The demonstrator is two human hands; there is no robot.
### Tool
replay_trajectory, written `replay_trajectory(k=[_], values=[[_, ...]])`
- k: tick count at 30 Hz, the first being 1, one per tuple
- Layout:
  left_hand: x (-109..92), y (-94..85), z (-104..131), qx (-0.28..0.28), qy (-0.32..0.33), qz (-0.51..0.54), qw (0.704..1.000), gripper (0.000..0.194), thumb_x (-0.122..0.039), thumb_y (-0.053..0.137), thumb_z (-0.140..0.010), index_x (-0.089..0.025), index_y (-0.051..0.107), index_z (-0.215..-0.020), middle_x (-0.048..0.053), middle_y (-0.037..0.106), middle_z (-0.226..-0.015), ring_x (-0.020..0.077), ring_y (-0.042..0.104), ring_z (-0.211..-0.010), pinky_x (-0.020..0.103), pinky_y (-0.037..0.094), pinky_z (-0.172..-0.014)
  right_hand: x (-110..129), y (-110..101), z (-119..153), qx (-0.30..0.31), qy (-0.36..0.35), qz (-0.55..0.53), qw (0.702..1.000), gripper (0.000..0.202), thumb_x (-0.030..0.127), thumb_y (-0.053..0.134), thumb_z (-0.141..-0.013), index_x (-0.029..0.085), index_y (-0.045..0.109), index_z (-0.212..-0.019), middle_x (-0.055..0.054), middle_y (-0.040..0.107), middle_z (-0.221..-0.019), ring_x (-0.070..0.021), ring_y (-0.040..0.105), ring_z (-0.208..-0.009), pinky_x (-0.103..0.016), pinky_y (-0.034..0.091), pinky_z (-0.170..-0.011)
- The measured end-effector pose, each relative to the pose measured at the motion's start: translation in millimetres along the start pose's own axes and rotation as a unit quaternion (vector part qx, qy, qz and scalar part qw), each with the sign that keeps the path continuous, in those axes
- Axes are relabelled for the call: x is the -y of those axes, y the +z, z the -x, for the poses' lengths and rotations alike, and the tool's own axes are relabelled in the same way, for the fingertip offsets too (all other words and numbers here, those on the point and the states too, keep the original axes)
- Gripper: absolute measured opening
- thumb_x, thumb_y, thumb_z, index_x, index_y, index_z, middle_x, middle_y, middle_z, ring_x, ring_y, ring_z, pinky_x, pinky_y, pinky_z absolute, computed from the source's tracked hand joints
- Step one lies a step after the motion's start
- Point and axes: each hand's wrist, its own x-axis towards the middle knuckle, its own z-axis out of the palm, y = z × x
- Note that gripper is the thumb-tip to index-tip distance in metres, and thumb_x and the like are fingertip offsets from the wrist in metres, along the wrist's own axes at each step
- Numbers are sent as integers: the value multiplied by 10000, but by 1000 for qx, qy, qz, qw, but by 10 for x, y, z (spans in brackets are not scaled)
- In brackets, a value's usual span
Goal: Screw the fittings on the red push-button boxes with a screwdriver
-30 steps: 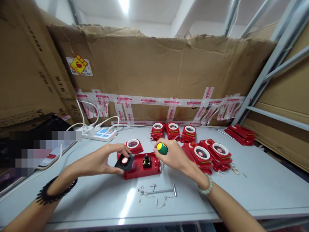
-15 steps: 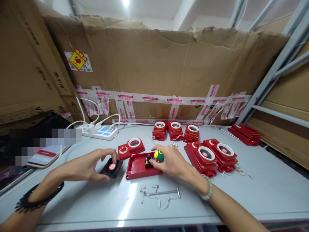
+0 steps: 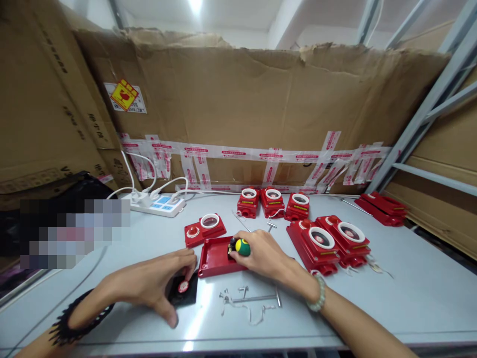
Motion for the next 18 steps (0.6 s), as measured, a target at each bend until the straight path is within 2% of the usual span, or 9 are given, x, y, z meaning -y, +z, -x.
replay_trajectory(k=[4,10,18], values=[[16,-47,28,-13,-18,19,1000,554,-450,801,-510,-201,474,-882,3,536,-908,184,489,-774,263,404,-675,-9,9,-6,-1,2,-11,1000,216,338,600,-792,206,652,-954,-60,701,-805,-191,625,-720,-311,433,-671],[-34,-203,69,-81,0,15,997,259,-331,626,-761,-211,497,-951,26,540,-989,210,500,-915,321,409,-811,10,-2,-2,5,2,-49,999,197,334,588,-806,207,630,-950,-42,688,-801,-166,606,-701,-302,437,-681],[-6,-196,60,-124,11,-19,992,150,-311,539,-831,-207,499,-931,28,553,-948,198,522,-866,308,430,-777,58,-31,45,-5,-5,-61,998,132,313,595,-800,220,611,-892,2,667,-731,-132,559,-624,-276,420,-643]])
